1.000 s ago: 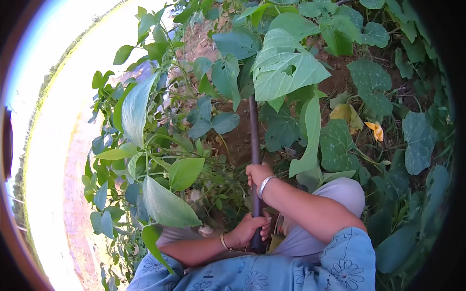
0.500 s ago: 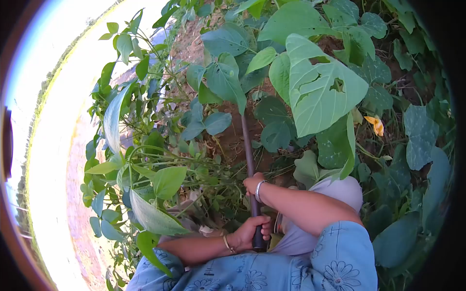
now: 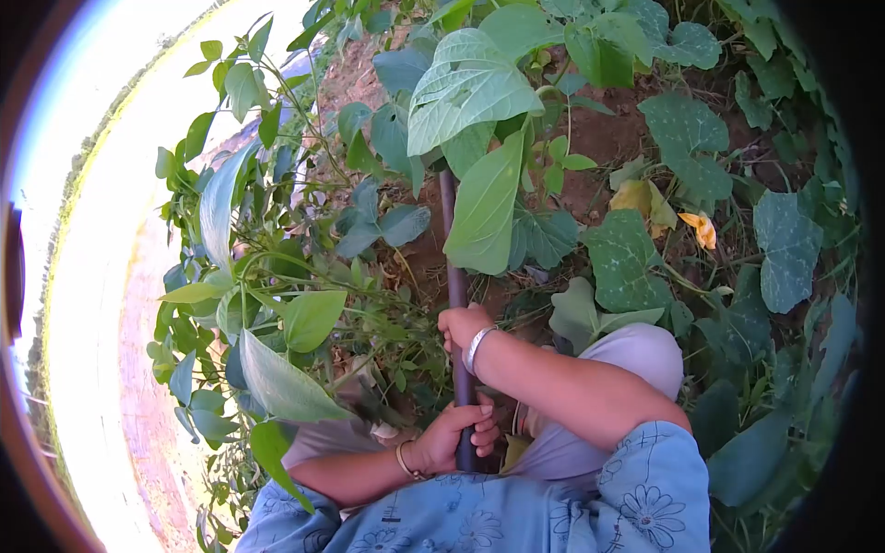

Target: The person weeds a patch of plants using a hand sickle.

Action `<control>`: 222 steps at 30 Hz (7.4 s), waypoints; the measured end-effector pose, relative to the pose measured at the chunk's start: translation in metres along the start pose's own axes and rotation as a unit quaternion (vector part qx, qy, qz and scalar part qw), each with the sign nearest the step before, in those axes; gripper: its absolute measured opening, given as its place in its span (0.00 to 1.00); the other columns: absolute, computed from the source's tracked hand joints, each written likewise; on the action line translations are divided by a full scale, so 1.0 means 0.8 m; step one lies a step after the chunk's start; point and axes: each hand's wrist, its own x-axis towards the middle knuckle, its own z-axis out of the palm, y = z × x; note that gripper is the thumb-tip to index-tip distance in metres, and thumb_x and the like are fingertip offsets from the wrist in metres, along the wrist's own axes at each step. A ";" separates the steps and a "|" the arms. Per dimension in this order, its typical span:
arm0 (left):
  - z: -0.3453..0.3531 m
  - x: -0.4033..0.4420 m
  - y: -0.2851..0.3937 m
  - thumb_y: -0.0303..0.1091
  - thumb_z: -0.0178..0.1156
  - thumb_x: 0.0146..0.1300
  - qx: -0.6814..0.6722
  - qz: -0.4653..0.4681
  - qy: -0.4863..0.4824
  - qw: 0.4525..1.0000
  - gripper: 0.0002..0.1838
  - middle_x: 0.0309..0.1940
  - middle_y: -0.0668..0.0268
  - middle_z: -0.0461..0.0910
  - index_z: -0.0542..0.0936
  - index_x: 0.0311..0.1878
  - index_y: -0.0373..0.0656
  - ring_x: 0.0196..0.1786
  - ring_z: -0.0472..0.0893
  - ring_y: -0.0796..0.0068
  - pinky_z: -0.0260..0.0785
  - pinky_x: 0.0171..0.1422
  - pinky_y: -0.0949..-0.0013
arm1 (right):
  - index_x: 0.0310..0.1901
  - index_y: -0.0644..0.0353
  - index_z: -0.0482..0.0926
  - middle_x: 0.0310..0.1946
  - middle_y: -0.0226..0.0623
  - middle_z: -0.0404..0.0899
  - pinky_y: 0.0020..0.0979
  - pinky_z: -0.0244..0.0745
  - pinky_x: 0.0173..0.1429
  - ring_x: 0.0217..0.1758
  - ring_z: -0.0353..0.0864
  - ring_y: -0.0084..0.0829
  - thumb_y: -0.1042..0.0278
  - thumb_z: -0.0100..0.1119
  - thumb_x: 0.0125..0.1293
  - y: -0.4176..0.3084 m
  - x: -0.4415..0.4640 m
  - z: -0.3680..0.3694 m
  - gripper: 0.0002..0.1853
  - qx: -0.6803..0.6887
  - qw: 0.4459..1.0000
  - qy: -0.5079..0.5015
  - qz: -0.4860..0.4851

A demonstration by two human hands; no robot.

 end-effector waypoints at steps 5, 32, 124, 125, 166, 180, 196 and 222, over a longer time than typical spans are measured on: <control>-0.003 0.045 0.080 0.30 0.51 0.54 0.139 0.095 -0.039 0.985 0.06 0.17 0.71 0.62 0.65 0.32 0.43 0.17 0.64 0.81 0.60 0.20 0.75 | 0.30 0.56 0.64 0.15 0.27 0.64 0.24 0.60 0.15 0.12 0.64 0.21 0.75 0.52 0.46 -0.094 -0.005 0.028 0.09 0.017 0.981 -0.092 -0.173; 0.010 0.021 0.029 0.29 0.51 0.54 0.081 0.079 0.024 0.993 0.05 0.17 0.71 0.62 0.65 0.30 0.44 0.17 0.64 0.82 0.61 0.20 0.75 | 0.28 0.60 0.63 0.16 0.31 0.66 0.23 0.60 0.14 0.13 0.64 0.23 0.77 0.52 0.47 -0.053 -0.010 0.012 0.08 -0.017 0.995 -0.060 -0.080; -0.011 0.007 0.003 0.32 0.52 0.56 0.113 0.057 0.106 0.986 0.07 0.16 0.71 0.64 0.65 0.27 0.43 0.18 0.65 0.81 0.62 0.24 0.75 | 0.27 0.63 0.64 0.14 0.33 0.65 0.26 0.62 0.13 0.11 0.65 0.25 0.79 0.52 0.43 0.003 0.023 0.023 0.09 -0.096 0.993 -0.016 -0.064; -0.009 0.011 0.013 0.31 0.53 0.55 0.157 0.094 0.100 0.978 0.07 0.16 0.71 0.65 0.65 0.30 0.42 0.18 0.66 0.81 0.63 0.23 0.75 | 0.29 0.62 0.63 0.15 0.32 0.65 0.26 0.62 0.14 0.12 0.65 0.24 0.78 0.52 0.44 -0.010 0.025 0.026 0.10 -0.076 0.991 -0.036 -0.099; -0.023 -0.003 -0.017 0.32 0.52 0.54 0.094 -0.073 0.164 0.979 0.08 0.14 0.72 0.63 0.65 0.23 0.44 0.18 0.64 0.81 0.61 0.22 0.75 | 0.24 0.65 0.68 0.13 0.35 0.68 0.28 0.67 0.15 0.11 0.68 0.27 0.75 0.54 0.47 0.060 0.049 -0.007 0.05 -0.158 0.987 -0.008 0.002; -0.013 -0.004 -0.011 0.33 0.51 0.55 0.060 -0.034 0.074 0.995 0.08 0.14 0.73 0.62 0.65 0.23 0.45 0.17 0.63 0.83 0.59 0.22 0.77 | 0.23 0.66 0.67 0.14 0.36 0.66 0.29 0.64 0.15 0.12 0.67 0.29 0.78 0.53 0.43 0.025 0.034 0.001 0.05 -0.102 0.994 0.039 0.010; -0.056 0.008 -0.043 0.33 0.51 0.54 0.156 -0.042 0.156 0.974 0.07 0.15 0.73 0.63 0.65 0.23 0.46 0.17 0.64 0.81 0.62 0.22 0.75 | 0.39 0.70 0.66 0.21 0.42 0.72 0.30 0.68 0.16 0.14 0.72 0.29 0.74 0.54 0.46 0.104 0.093 -0.014 0.17 -0.310 0.950 0.010 0.033; -0.038 0.015 0.025 0.31 0.53 0.52 0.307 0.119 0.167 0.929 0.06 0.14 0.71 0.65 0.67 0.25 0.42 0.15 0.65 0.81 0.62 0.20 0.76 | 0.28 0.58 0.64 0.15 0.28 0.65 0.24 0.62 0.14 0.12 0.65 0.22 0.74 0.52 0.47 -0.015 0.007 0.037 0.08 -0.037 0.972 -0.033 -0.228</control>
